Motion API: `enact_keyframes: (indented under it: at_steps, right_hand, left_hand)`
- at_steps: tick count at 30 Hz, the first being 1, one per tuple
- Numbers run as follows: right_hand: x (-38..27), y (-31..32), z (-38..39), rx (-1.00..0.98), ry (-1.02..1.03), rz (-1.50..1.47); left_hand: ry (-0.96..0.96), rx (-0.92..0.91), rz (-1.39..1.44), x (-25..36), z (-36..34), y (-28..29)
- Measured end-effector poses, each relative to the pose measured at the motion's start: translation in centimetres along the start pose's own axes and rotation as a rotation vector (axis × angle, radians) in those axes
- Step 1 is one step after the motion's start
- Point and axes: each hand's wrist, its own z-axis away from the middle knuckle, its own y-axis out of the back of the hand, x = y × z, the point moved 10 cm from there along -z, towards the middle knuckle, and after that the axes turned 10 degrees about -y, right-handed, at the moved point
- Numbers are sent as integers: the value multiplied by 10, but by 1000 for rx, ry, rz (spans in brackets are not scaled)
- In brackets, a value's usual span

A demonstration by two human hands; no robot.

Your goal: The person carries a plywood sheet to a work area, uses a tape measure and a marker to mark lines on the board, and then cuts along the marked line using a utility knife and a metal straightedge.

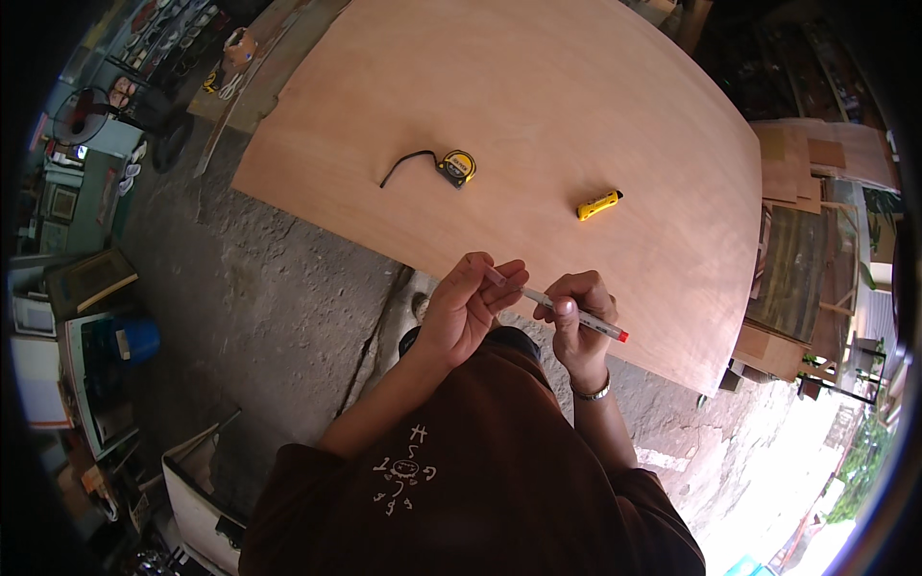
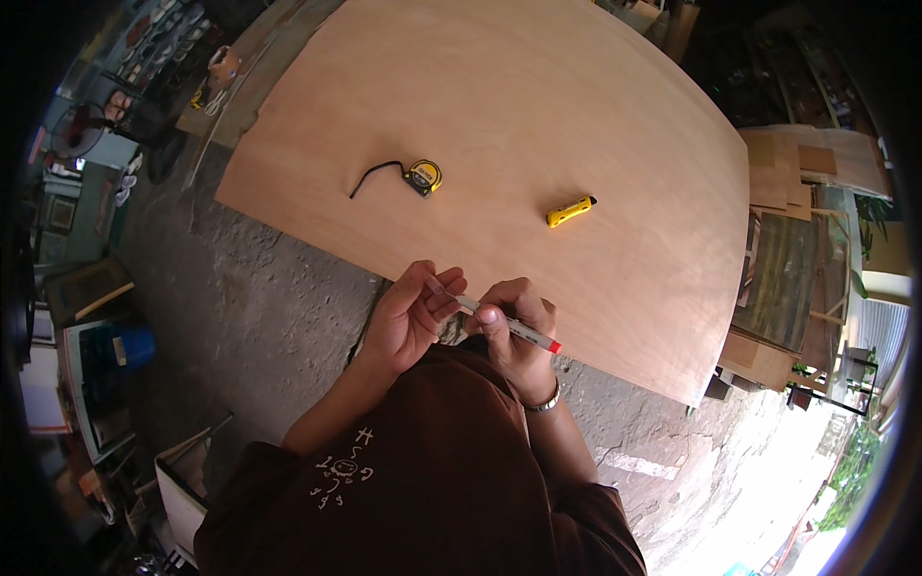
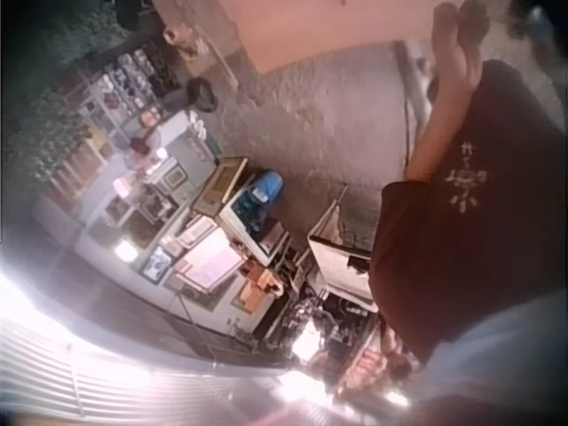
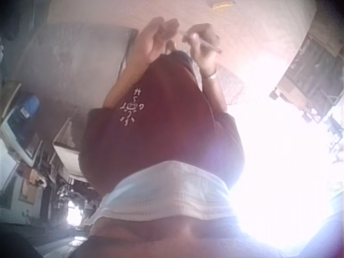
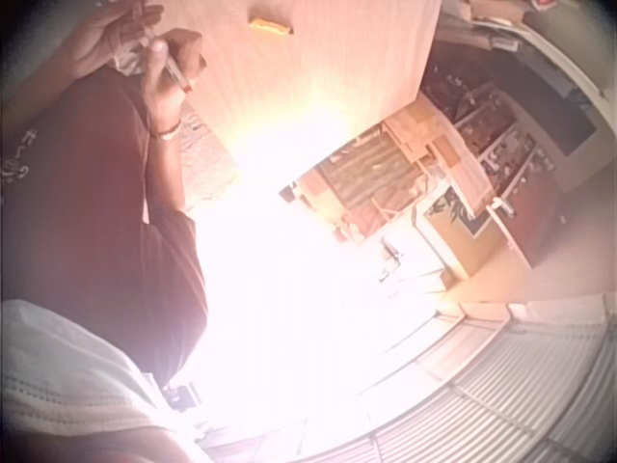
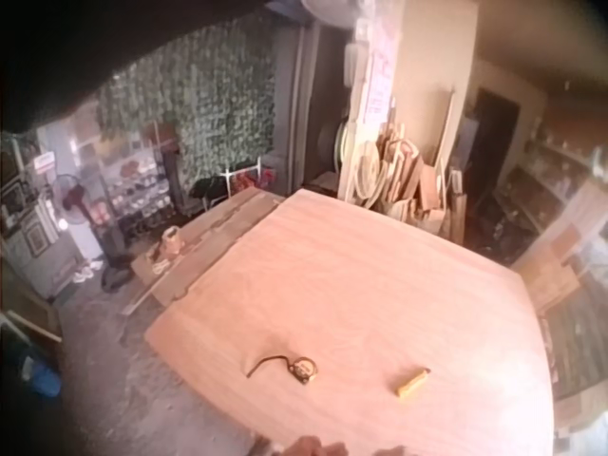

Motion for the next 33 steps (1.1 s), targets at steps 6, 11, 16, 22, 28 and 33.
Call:
enact_keyframes:
  at_steps: [6,11,16,22,28,33]
  right_hand:
    - [8,-2,0,-56,-24,73]
    - [23,14,-9,-79,-55,26]
    - [67,-14,8,-315,-339,-109]
    - [18,88,-37,-171,-89,-151]
    - [-41,180,-61,93,96,196]
    - [2,163,-83,89,-36,-39]
  left_hand:
    - [-6,-60,-176,-9,2,-9]
    - [197,-298,-559,-28,12,-26]
    - [175,-395,-809,-48,13,-40]
    - [157,-416,-1317,-35,3,-40]
    - [130,-488,-1404,-53,-5,-59]
    - [214,-200,-1476,-39,-8,-12]
